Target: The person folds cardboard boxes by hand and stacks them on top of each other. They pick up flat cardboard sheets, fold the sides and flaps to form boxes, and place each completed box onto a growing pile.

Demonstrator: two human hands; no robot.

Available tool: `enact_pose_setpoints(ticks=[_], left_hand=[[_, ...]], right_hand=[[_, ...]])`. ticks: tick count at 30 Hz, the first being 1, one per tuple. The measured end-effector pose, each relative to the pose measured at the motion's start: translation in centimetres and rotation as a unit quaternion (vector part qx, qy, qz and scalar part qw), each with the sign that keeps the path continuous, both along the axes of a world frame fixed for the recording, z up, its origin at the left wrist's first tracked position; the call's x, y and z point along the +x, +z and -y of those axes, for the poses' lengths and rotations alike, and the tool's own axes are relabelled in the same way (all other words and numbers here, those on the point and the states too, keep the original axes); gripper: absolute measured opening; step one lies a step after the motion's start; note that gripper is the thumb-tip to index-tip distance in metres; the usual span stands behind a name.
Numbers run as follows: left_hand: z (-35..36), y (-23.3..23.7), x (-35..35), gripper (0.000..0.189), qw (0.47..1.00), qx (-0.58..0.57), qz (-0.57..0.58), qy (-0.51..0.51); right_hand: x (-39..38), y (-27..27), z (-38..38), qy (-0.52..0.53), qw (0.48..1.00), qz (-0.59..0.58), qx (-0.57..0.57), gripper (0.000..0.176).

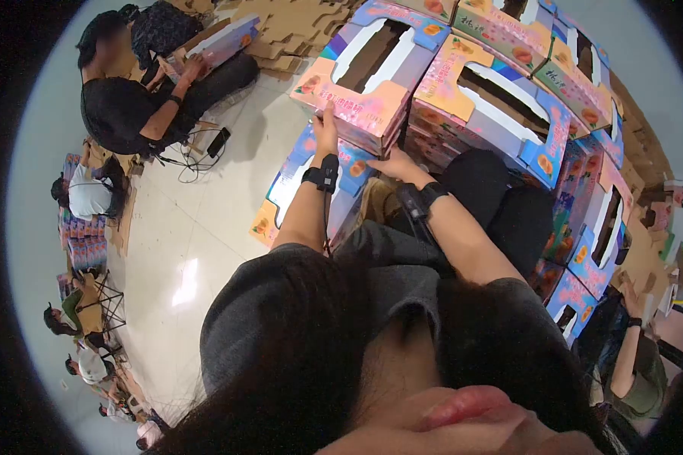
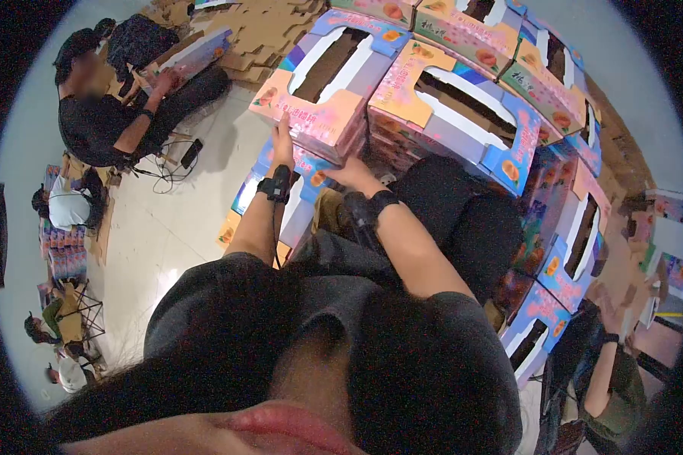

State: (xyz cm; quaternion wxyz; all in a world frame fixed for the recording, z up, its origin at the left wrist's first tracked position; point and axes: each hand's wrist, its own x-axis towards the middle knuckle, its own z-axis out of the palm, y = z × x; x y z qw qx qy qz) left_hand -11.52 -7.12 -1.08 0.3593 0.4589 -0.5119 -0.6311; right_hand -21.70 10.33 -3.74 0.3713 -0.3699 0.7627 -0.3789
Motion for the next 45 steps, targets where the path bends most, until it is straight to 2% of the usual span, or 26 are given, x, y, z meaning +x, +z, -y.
enact_pose_setpoints(ticks=[3,6,7,11,14,15,19,22,23,24,26,27,28,30,31,32,34,35,36,38,39,41,42,43,44,45], left_hand=[[0.2,-0.3,0.6,0.073,0.999,-0.04,0.029,0.02],[0.0,0.2,1.0,0.061,0.998,-0.056,0.023,0.009],[-0.4,0.7,0.8,0.052,0.998,-0.06,0.007,0.023],[-0.4,0.1,0.6,0.049,0.998,-0.066,-0.012,0.021],[-0.6,-0.2,0.4,0.049,0.993,-0.115,0.008,0.038],[0.8,-2.9,0.5,0.047,0.989,-0.146,0.018,0.03],[0.2,-2.5,-0.1,0.046,0.995,-0.086,0.006,0.05],[0.8,-3.3,0.2,0.049,0.993,-0.115,0.029,0.027],[0.4,-2.3,0.2,0.058,0.997,-0.074,0.005,0.008],[0.1,-1.7,0.3,0.061,0.999,-0.049,-0.004,-0.007],[-0.1,-0.5,0.4,0.07,0.999,-0.005,-0.02,-0.028],[0.1,0.2,0.6,0.075,0.999,0.016,-0.024,-0.036],[0.1,0.5,0.6,0.074,0.996,-0.077,0.038,0.031],[-1.1,0.5,0.7,0.073,0.939,-0.252,0.158,0.171],[-2.4,2.7,1.1,0.072,0.915,-0.338,0.151,0.163],[-3.4,4.2,0.8,0.071,0.895,-0.396,0.153,0.138],[-5.4,7.0,-0.5,0.07,0.845,-0.506,0.152,0.086],[-6.8,9.1,-1.6,0.064,0.832,-0.547,0.087,0.025],[-8.0,10.7,-2.6,0.064,0.807,-0.585,0.073,-0.025],[-9.9,12.9,-4.8,0.065,0.745,-0.653,0.043,-0.128],[-10.5,13.5,-5.7,0.067,0.735,-0.646,0.054,-0.2],[-11.3,13.4,-8.5,0.075,0.712,-0.617,0.059,-0.329],[-12.0,13.1,-9.6,0.077,0.689,-0.632,0.084,-0.343],[-12.6,12.7,-10.6,0.079,0.665,-0.647,0.11,-0.357],[-13.0,12.3,-11.7,0.081,0.637,-0.662,0.136,-0.371],[-13.0,10.8,-12.7,0.09,0.636,-0.648,0.146,-0.394]], right_hand=[[-0.4,1.4,0.3,0.045,0.968,-0.179,0.172,0.071],[-0.2,1.9,0.8,-0.02,0.973,-0.165,0.161,0.061],[-0.1,1.9,0.7,-0.014,0.971,-0.182,0.154,0.048],[-0.5,2.2,0.3,0.01,0.961,-0.234,0.149,0.04],[-0.9,3.0,0.3,0.031,0.953,-0.254,0.162,0.042],[-0.8,3.0,0.4,0.027,0.952,-0.26,0.159,0.042],[-0.7,2.4,0.4,0.003,0.953,-0.257,0.159,0.041],[-0.8,0.6,0.7,0.09,0.964,-0.158,0.195,0.044],[-0.9,-2.9,0.4,0.167,0.969,-0.15,0.1,0.047],[-0.9,-1.0,-0.3,0.186,0.968,-0.134,0.102,0.046],[-0.1,7.6,-2.0,0.23,0.962,-0.106,0.101,0.044],[-0.4,10.7,-3.9,0.155,0.984,-0.084,0.027,0.039],[-1.2,13.1,-6.3,0.081,0.994,-0.057,-0.048,0.035],[-3.2,16.5,-9.6,-0.122,0.974,-0.11,-0.154,0.03],[-4.7,17.8,-11.6,-0.187,0.948,-0.116,-0.228,0.024],[-6.2,18.9,-13.9,-0.249,0.929,-0.1,-0.254,0.017],[-11.3,16.5,-18.7,-0.317,0.881,-0.078,-0.342,0.013],[-13.6,15.6,-21.2,-0.364,0.853,-0.083,-0.365,0.013],[-15.3,14.9,-23.3,-0.412,0.821,-0.087,-0.387,0.013],[-16.6,14.9,-26.4,-0.513,0.778,-0.141,-0.334,0.011],[-17.4,13.7,-27.6,-0.524,0.774,-0.15,-0.323,0.027],[-20.6,5.7,-29.7,-0.543,0.791,-0.184,-0.215,0.044],[-21.8,3.4,-30.6,-0.551,0.795,-0.198,-0.159,0.054],[-20.1,5.6,-30.1,-0.538,0.819,-0.171,-0.106,0.076],[-19.1,7.4,-29.6,-0.513,0.834,-0.199,-0.03,0.078],[-18.3,8.8,-28.8,-0.505,0.839,-0.202,-0.017,0.078]])
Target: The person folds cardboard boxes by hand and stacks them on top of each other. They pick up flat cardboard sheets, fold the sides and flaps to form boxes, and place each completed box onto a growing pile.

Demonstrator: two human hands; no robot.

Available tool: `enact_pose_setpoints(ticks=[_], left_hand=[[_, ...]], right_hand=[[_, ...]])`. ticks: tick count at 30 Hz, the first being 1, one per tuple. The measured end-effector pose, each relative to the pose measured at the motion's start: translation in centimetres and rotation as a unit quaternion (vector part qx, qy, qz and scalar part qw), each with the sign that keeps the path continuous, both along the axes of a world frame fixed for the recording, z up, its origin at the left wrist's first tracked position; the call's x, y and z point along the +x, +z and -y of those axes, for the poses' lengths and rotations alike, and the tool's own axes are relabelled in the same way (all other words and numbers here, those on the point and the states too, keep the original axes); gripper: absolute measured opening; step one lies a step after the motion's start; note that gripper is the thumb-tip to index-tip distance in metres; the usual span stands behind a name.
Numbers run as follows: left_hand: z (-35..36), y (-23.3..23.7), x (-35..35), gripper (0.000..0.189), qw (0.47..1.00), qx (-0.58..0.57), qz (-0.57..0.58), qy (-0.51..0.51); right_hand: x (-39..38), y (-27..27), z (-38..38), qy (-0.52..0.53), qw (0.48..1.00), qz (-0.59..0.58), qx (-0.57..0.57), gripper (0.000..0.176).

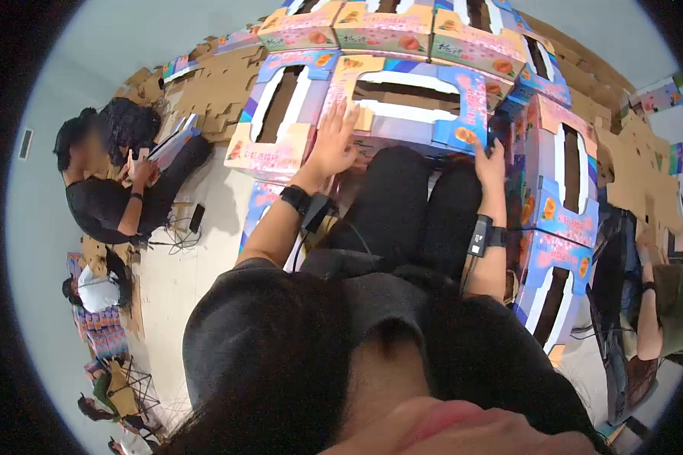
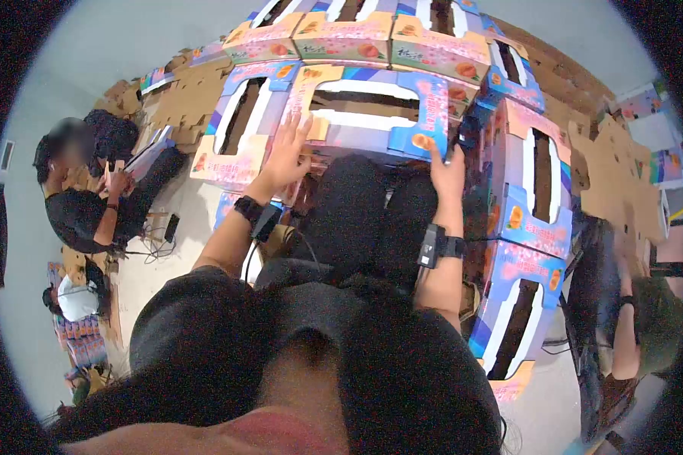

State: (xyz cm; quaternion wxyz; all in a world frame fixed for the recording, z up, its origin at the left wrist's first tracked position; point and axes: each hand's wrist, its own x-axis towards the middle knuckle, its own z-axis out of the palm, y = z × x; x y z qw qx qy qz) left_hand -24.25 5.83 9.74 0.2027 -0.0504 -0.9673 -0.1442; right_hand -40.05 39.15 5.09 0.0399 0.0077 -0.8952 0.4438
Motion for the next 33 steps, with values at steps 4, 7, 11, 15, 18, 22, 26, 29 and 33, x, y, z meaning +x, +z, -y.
enact_pose_setpoints(ticks=[4,7,11,15,18,22,26,29,33], left_hand=[[-0.6,-3.0,-2.3,0.102,0.993,-0.015,0.105,0.055],[-0.7,-3.0,-2.7,0.101,0.99,-0.025,0.116,0.071],[-0.1,-3.9,-2.6,0.097,0.996,-0.003,0.067,0.057],[0.5,-4.0,-3.1,0.094,0.996,-0.002,0.066,0.062],[0.4,-4.1,-3.2,0.094,0.996,0.002,0.071,0.063],[0.7,-4.0,-3.1,0.095,0.996,0.006,0.076,0.055],[0.5,-3.8,-3.0,0.098,0.996,0.018,0.071,0.05],[0.8,-4.2,-3.3,0.1,0.996,-0.001,0.07,0.053],[1.0,-4.5,-3.4,0.098,0.995,-0.012,0.08,0.056]], right_hand=[[1.2,3.0,1.2,0.064,0.991,0.093,0.076,0.068],[0.6,1.8,1.3,0.088,0.99,0.076,0.084,0.065],[0.6,1.3,1.5,0.094,0.987,0.073,0.111,0.065],[0.6,1.2,1.7,0.101,0.982,0.097,0.128,0.066],[0.7,1.3,1.8,0.093,0.981,0.1,0.137,0.067],[0.6,1.4,1.8,0.099,0.98,0.105,0.135,0.067],[0.5,1.0,1.6,0.1,0.98,0.086,0.147,0.068],[0.4,1.2,1.7,0.095,0.98,0.089,0.152,0.069],[0.7,1.4,1.6,0.092,0.977,0.08,0.176,0.068]])
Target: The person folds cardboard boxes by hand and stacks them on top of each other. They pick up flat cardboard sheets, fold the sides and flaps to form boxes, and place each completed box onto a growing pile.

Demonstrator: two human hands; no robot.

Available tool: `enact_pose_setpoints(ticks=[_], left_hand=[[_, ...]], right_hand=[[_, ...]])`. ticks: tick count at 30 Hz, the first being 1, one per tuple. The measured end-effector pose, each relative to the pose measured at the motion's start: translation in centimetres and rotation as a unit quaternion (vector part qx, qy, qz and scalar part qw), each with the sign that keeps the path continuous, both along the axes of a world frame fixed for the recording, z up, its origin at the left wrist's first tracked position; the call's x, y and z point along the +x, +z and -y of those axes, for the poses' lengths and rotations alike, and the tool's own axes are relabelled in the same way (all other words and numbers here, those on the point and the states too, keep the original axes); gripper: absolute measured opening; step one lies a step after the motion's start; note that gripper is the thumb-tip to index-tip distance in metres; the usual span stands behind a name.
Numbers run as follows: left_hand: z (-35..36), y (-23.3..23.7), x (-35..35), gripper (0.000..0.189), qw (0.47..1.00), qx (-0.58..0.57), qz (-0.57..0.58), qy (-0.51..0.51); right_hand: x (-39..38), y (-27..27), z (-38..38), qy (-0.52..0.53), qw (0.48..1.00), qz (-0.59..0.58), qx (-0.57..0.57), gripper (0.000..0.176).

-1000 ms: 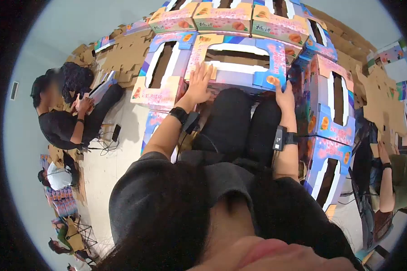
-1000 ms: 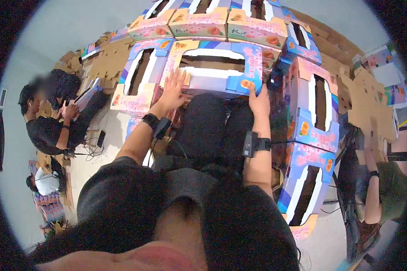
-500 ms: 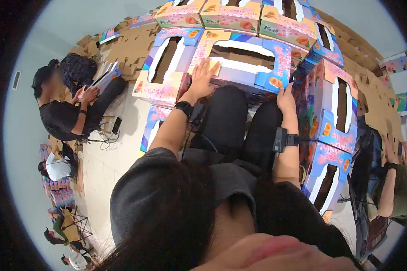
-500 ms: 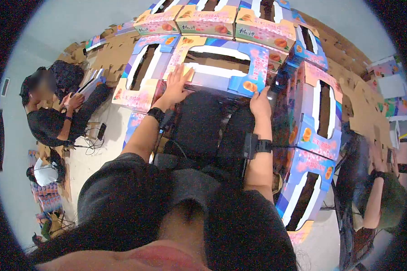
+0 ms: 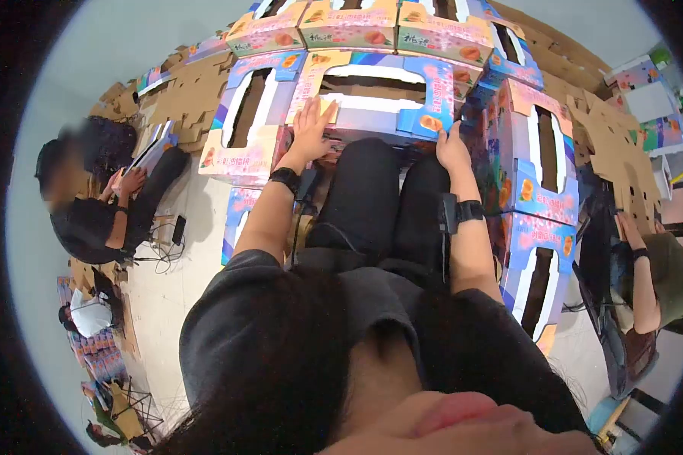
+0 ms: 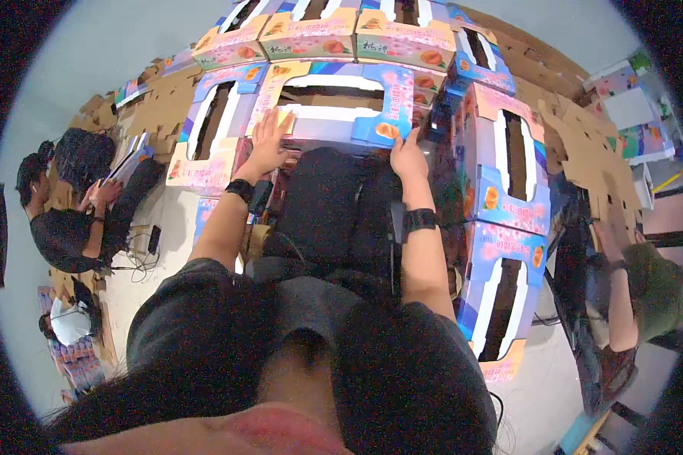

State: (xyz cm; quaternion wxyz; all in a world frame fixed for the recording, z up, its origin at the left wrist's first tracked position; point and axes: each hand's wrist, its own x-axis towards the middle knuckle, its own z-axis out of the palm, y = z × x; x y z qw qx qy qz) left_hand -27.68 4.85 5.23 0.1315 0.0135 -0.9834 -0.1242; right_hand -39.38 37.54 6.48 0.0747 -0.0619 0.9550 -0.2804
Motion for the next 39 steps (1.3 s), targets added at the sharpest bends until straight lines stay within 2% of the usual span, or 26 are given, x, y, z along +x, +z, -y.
enact_pose_setpoints(ticks=[5,8,9,12,15,19,21,24,27,31,34,37,39], left_hand=[[-0.3,0.1,0.0,0.099,1.0,0.022,-0.001,0.003],[0.1,-0.3,-0.4,0.1,0.999,-0.015,0.026,0.016],[0.2,-0.1,-0.5,0.101,0.998,-0.045,0.045,0.026],[0.0,0.6,-0.5,0.1,0.996,-0.018,0.082,0.021],[-1.6,3.5,-0.5,0.099,0.978,-0.062,0.184,0.071],[-2.2,4.6,-1.5,0.095,0.957,-0.149,0.23,0.091],[-2.2,4.5,-2.2,0.091,0.944,-0.202,0.246,0.091],[-3.2,4.6,-2.4,0.074,0.945,-0.194,0.229,0.127],[-4.6,5.6,-2.3,0.058,0.965,-0.167,0.111,0.171],[-8.5,7.1,-2.6,0.05,0.984,-0.062,-0.156,0.058],[-13.0,9.0,-1.7,0.044,0.978,0.025,-0.206,-0.027],[-15.9,7.4,-1.5,0.04,0.971,0.083,-0.2,-0.104],[-16.9,5.7,-1.1,0.033,0.974,0.094,-0.146,-0.149]], right_hand=[[0.6,1.0,-0.3,-0.021,1.0,-0.022,-0.006,0.063],[0.8,1.2,-0.5,-0.026,0.999,-0.042,-0.021,0.058],[1.2,1.6,-0.3,-0.039,0.995,-0.066,-0.06,0.05],[2.4,2.8,-0.4,-0.036,0.99,-0.101,-0.094,0.043],[3.2,3.0,-0.5,-0.022,0.974,-0.207,-0.087,0.039],[3.5,2.6,-0.1,0.043,0.919,-0.391,-0.041,0.037],[4.2,3.4,0.0,0.064,0.911,-0.407,-0.025,0.037],[4.8,3.9,0.0,0.095,0.912,-0.399,-0.012,0.04],[5.4,3.7,0.0,0.098,0.914,-0.393,-0.009,0.041],[6.4,3.8,-0.7,0.091,0.924,-0.371,-0.028,0.047],[7.1,3.0,-1.3,0.072,0.935,-0.346,-0.03,0.051],[8.0,1.8,-1.9,0.06,0.958,-0.28,0.005,0.054],[8.8,1.9,-2.5,0.08,0.96,-0.27,0.006,0.055]])
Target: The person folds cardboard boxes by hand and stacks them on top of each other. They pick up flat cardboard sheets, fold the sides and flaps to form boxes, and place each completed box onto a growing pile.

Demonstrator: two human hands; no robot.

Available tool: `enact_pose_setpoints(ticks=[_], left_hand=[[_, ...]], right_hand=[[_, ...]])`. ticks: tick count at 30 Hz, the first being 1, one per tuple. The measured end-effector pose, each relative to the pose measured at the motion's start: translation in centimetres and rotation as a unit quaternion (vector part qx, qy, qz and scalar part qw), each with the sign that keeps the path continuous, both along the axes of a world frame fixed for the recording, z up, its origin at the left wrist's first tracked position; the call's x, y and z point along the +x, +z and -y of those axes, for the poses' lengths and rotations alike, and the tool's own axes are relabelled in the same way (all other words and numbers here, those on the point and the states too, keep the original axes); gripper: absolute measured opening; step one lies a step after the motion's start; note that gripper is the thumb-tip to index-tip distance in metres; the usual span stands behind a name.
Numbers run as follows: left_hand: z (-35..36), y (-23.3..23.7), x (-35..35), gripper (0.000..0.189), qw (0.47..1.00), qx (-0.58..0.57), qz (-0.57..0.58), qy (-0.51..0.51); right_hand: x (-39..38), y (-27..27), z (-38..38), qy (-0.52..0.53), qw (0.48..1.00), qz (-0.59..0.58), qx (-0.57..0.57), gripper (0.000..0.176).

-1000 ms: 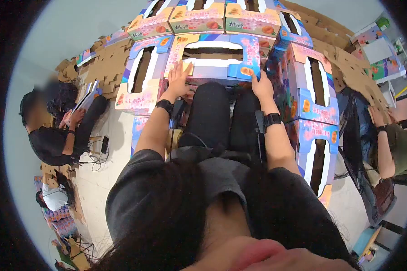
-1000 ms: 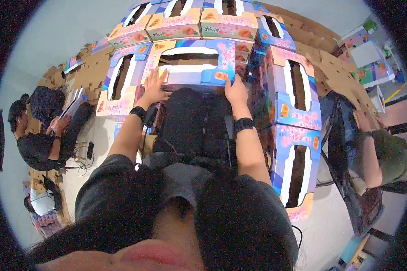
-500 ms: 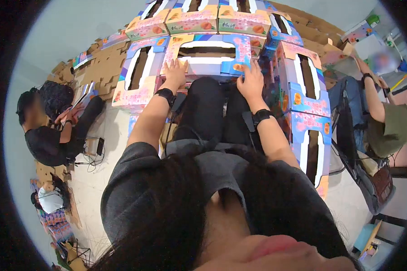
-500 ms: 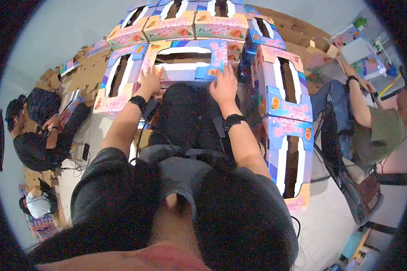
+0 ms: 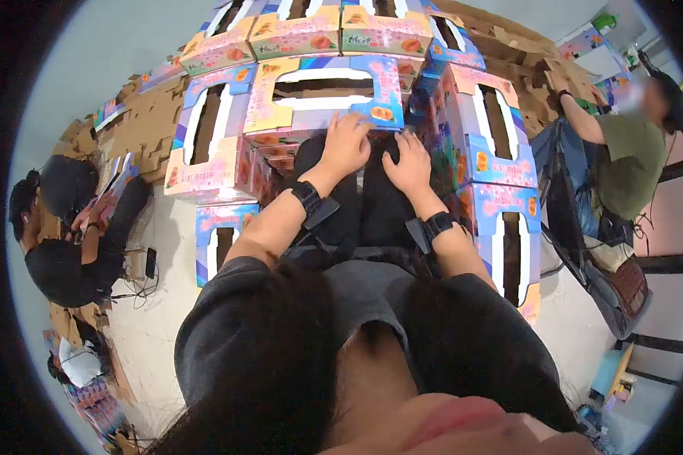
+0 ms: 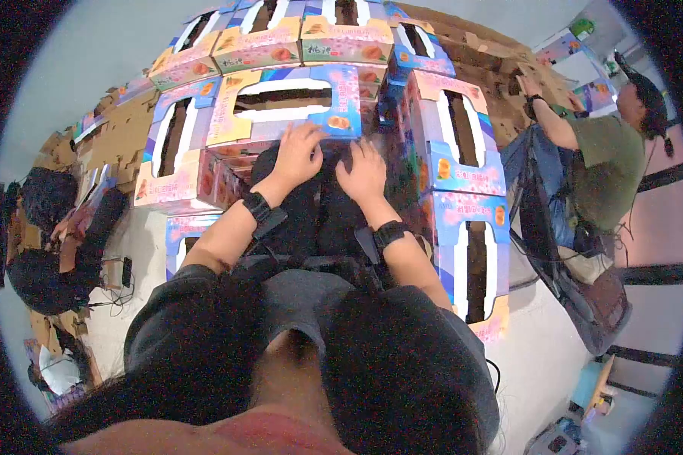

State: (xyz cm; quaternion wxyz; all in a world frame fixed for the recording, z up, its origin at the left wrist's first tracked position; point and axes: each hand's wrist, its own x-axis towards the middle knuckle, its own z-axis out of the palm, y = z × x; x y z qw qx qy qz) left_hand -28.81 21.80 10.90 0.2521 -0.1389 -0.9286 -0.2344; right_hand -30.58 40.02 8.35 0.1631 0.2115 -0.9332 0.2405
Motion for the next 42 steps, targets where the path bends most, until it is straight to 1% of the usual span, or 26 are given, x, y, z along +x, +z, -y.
enact_pose_setpoints(ticks=[1,2,5,8,11,12,15,17,19,21,22,23,25,26,27,28,31,32,33,35,36,37,39,40,42], left_hand=[[-0.4,-0.7,0.0,0.03,0.999,-0.002,0.025,-0.026],[-0.1,-1.1,-0.8,0.024,0.995,-0.004,0.008,-0.094],[-0.4,-1.3,-1.2,0.02,0.985,0.082,0.049,-0.146],[-0.1,-0.7,-1.0,0.017,0.981,0.094,0.048,-0.16],[0.1,-0.6,-0.8,0.014,0.977,0.121,0.086,-0.153],[0.2,-0.5,-0.8,0.013,0.978,0.117,0.084,-0.152],[0.2,-0.9,-0.9,0.012,0.974,0.153,0.086,-0.144],[0.4,-1.2,-1.2,0.012,0.968,0.172,0.073,-0.169],[0.6,-0.2,-0.6,0.013,0.962,0.196,0.08,-0.17],[0.8,-0.8,-0.8,0.013,0.961,0.204,0.067,-0.175],[1.1,-0.5,-0.6,0.012,0.958,0.215,0.058,-0.179],[1.6,-0.3,-0.5,0.012,0.96,0.218,0.035,-0.173],[2.6,0.4,-0.1,0.01,0.959,0.25,-0.026,-0.127],[3.6,0.8,0.4,0.01,0.957,0.269,-0.031,-0.102],[4.3,1.2,0.8,0.009,0.954,0.287,-0.036,-0.08],[5.0,1.4,1.2,0.009,0.95,0.305,-0.042,-0.059],[7.4,-1.1,2.3,0.009,0.965,0.256,-0.029,-0.039],[7.5,-2.4,2.9,0.009,0.969,0.247,-0.002,-0.031],[7.1,-2.2,3.3,0.01,0.971,0.237,-0.009,-0.015],[6.1,-1.7,4.0,0.01,0.977,0.213,-0.024,0.011],[5.6,-1.7,4.0,0.01,0.977,0.209,-0.027,0.025],[5.5,-1.7,3.9,0.01,0.976,0.217,-0.014,0.024],[5.6,-1.6,3.4,0.011,0.972,0.232,0.01,0.021],[5.6,-2.3,2.9,0.009,0.972,0.235,0.007,0.015],[5.7,-1.9,2.8,0.01,0.975,0.221,0.02,0.004]], right_hand=[[0.5,0.3,-0.2,0.009,1.0,0.005,0.004,0.056],[1.0,0.4,-0.3,0.002,1.0,-0.003,0.017,0.057],[2.0,1.0,-0.4,0.001,1.0,-0.011,0.027,0.059],[2.0,0.7,0.0,-0.003,0.999,-0.017,0.045,0.06],[1.9,0.9,0.8,-0.008,0.995,-0.001,0.099,0.059],[1.8,1.0,1.1,-0.003,0.995,0.001,0.105,0.059],[1.8,1.4,1.9,0.011,0.993,0.003,0.121,0.058],[1.5,1.7,2.2,0.015,0.994,-0.001,0.109,0.053],[1.2,1.8,2.4,0.031,0.996,-0.001,0.084,0.05],[0.5,1.4,2.4,0.053,0.992,-0.082,0.082,0.041],[0.3,1.5,2.5,0.055,0.992,-0.078,0.081,0.039],[0.2,1.6,2.6,0.057,0.992,-0.075,0.079,0.036],[-0.4,1.9,2.7,0.086,0.994,-0.021,0.058,0.031],[-0.9,1.5,2.4,0.104,0.993,-0.03,0.053,0.026],[-1.0,1.6,2.7,0.115,0.992,-0.046,0.024,0.022],[-1.3,1.8,3.0,0.122,0.992,-0.03,0.006,0.02],[-3.3,2.4,4.4,0.119,0.989,0.05,-0.071,0.015],[-4.0,2.6,4.8,0.11,0.985,0.084,-0.102,0.015],[-5.2,3.1,5.9,0.148,0.982,0.012,-0.116,0.014],[-7.8,4.6,8.3,0.128,0.989,0.025,-0.07,0.014],[-9.1,5.5,9.9,0.148,0.987,0.003,-0.058,0.015],[-10.5,6.1,11.5,0.165,0.985,-0.017,-0.044,0.017],[-13.6,6.7,14.6,0.188,0.979,-0.067,0.032,0.018],[-15.3,6.7,15.8,0.206,0.973,-0.1,0.035,0.019],[-18.5,6.3,17.4,0.238,0.956,-0.164,0.041,0.02]])
